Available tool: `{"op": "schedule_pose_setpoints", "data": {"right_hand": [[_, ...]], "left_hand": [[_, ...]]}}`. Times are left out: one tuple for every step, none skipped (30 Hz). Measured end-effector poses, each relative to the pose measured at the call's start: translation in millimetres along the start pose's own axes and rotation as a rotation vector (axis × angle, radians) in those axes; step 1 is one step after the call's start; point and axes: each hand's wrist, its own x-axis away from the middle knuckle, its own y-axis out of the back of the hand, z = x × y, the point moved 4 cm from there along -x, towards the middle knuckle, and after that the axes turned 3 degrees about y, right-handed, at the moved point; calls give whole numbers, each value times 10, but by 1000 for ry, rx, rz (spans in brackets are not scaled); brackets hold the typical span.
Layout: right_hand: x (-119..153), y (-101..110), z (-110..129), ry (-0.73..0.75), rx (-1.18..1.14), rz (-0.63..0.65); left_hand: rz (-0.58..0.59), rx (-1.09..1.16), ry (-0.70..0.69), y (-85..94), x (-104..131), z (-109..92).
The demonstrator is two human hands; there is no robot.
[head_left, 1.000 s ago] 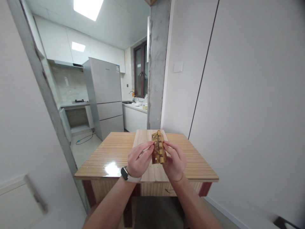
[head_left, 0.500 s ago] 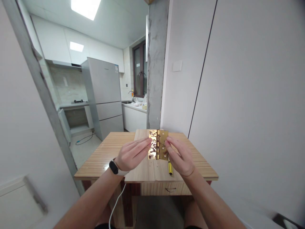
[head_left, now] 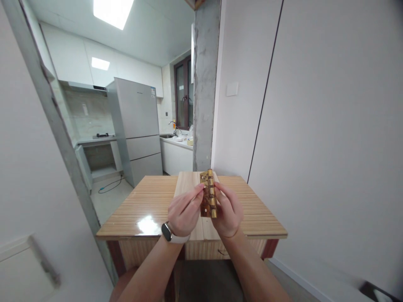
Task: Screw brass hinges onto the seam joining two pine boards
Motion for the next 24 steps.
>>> {"op": "schedule_pose_setpoints", "data": {"right_hand": [[-24, 40, -17, 40, 9, -7], [-55, 87, -41, 81, 18, -7], [-90, 133, -67, 120, 21, 3], [-127, 175, -92, 159, 17, 24], [-166, 209, -115, 192, 9, 58], [-203, 240, -137, 213, -2, 82], [-236, 263, -161, 219, -18, 102], [-261, 276, -180, 227, -32, 119], [-278, 277, -201, 220, -45, 138], [-284, 265, -225, 204, -57, 163], [-278, 240, -250, 178, -71, 194], [-261, 204, -280, 135, -90, 235], [-234, 160, -312, 77, -117, 280], [-197, 112, -345, 9, -154, 324], [-151, 61, -382, -78, -194, 365], [-98, 11, -418, -171, -236, 400], [-38, -40, -455, -276, -278, 431], [27, -90, -490, -388, -323, 460], [96, -139, -520, -502, -379, 484], [166, -186, -545, -619, -448, 501], [236, -232, -563, -738, -527, 516], [303, -272, -575, -856, -604, 524], [365, -307, -579, -963, -669, 537], [419, -334, -580, -1053, -719, 544]], "left_hand": [[5, -2, -24, 25, -22, 27], [22, -2, -50, 56, -52, 61], [56, 4, -90, 86, -87, 94], [107, 11, -143, 115, -123, 122], [159, 13, -200, 143, -158, 148], [216, 6, -256, 165, -189, 171], [265, 1, -303, 183, -216, 190], [307, -5, -322, 195, -241, 213], [336, -16, -322, 198, -263, 236], [347, -31, -287, 196, -284, 264], [356, -40, -227, 185, -300, 295], [377, -29, -164, 162, -305, 321], [402, -3, -89, 132, -298, 347], [440, 39, -8, 93, -278, 373], [476, 89, 82, 53, -244, 402], [504, 134, 189, 13, -197, 440], [525, 169, 315, -26, -135, 489], [534, 203, 446, -62, -61, 544], [544, 245, 572, -99, 26, 599], [550, 301, 690, -136, 118, 651], [557, 369, 807, -175, 216, 700], [559, 440, 918, -213, 313, 743], [546, 512, 1020, -245, 404, 780], [535, 591, 1114, -276, 491, 806]]}}
